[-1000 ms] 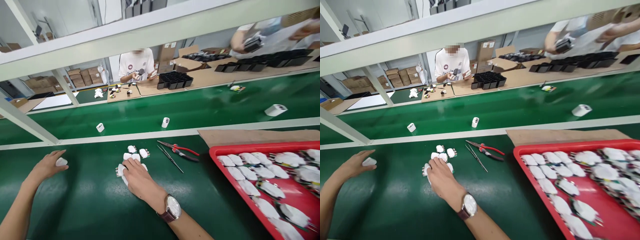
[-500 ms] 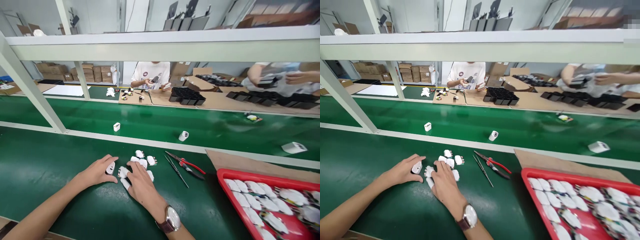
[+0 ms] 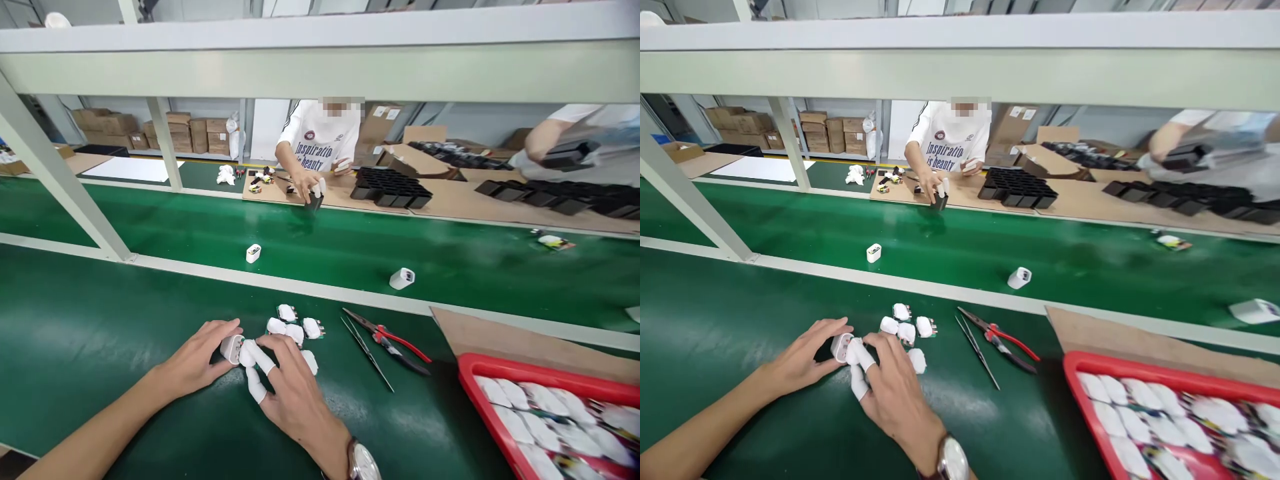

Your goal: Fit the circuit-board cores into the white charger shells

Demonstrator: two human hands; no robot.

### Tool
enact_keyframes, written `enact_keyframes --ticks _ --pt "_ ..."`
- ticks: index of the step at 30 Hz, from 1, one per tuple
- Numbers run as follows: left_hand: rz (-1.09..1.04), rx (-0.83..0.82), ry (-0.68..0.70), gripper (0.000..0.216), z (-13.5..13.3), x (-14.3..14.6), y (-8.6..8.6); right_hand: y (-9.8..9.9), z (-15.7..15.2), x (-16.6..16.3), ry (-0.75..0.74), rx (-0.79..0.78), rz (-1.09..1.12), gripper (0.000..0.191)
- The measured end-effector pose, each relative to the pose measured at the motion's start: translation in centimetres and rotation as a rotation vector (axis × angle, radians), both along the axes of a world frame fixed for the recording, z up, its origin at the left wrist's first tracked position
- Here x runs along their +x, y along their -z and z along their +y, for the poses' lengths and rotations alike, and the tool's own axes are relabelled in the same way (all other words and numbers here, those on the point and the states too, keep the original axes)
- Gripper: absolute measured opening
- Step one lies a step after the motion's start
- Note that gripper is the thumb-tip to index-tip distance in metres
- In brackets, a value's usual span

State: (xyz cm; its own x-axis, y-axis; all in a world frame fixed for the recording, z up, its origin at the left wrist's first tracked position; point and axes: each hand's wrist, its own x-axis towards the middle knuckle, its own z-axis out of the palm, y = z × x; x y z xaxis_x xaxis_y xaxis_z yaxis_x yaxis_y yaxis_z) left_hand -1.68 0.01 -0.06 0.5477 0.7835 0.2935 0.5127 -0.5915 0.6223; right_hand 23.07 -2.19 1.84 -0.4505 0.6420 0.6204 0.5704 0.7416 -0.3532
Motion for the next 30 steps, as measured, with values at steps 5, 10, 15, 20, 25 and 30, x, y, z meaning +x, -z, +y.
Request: enact_keyframes --ticks 5,10,15,20,25,30 --pt "0.046 0.065 -0.003 0.084 -0.2 0.1 -0.1 0.5 -0.1 0.0 0.008 -0.028 -0.004 0.046" --pt "0.051 0.089 -0.009 0.082 -0.4 0.4 -0.5 0.5 -0.3 -0.1 -0.003 0.003 -0.013 0.031" --pt "0.024 -0.005 0.015 0.076 -0.7 0.5 -0.7 0.5 -0.5 0.1 -0.047 -0.036 -0.037 0.023" --pt "-0.071 -0.197 0.023 0.062 -1.0 0.7 -0.1 0.3 -0.6 -0.4 -0.074 -0.085 -0.024 0.031" --pt "-0.164 -0.219 0.032 0.034 -0.9 0.8 0.3 0.1 -0.5 -1.1 -0.09 -0.163 -0.015 0.037" --pt "-0.173 0.152 0.144 0.027 -0.5 0.8 -0.1 0.7 -0.4 -1.0 -0.063 -0.148 -0.056 0.032"
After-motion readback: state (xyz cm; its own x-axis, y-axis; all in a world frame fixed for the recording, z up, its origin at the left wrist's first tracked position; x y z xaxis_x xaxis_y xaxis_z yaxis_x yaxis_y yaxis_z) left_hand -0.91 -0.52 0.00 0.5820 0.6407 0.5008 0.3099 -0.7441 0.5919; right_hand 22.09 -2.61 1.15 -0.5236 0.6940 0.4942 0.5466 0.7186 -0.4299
